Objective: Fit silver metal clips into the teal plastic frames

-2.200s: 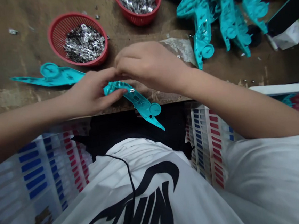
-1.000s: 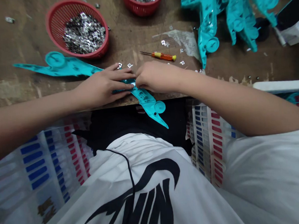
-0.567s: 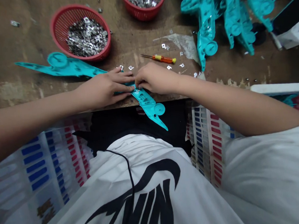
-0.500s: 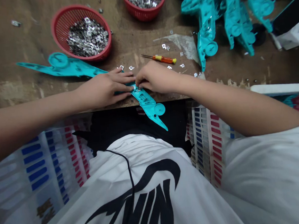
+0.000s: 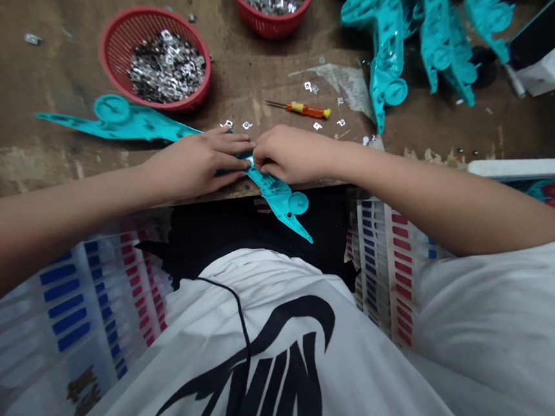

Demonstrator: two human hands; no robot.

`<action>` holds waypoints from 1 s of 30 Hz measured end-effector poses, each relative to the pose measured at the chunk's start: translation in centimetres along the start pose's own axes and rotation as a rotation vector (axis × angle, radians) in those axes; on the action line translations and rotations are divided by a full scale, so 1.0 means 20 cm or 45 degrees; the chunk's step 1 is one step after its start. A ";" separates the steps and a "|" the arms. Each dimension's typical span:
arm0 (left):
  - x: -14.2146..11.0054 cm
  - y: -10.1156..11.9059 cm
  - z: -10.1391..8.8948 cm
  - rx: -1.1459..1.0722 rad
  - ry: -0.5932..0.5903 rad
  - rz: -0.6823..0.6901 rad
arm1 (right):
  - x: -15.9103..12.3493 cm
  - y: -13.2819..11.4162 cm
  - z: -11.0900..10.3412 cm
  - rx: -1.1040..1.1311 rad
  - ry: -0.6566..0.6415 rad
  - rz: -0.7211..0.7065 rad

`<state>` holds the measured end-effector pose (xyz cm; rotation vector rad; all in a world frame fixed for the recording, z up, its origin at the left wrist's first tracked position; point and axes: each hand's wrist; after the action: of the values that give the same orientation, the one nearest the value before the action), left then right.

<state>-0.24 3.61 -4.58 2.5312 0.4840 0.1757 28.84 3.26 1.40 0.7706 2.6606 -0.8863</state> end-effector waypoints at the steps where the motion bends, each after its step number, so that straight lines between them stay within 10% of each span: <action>1: 0.00 0.00 0.00 -0.003 0.006 0.009 | 0.00 0.00 0.00 -0.001 -0.009 0.006; 30: 0.00 0.00 -0.01 -0.020 -0.003 0.041 | -0.01 -0.05 -0.01 -0.122 -0.029 0.014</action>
<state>-0.40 3.73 -4.40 2.5250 0.4395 0.1872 28.49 2.49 2.10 0.7477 2.6545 -0.7542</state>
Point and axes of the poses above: each hand's wrist, its own x-axis towards the middle knuckle, its own z-axis out of the palm, y = z × x, and after that the axes turned 9 degrees about -y, right-handed
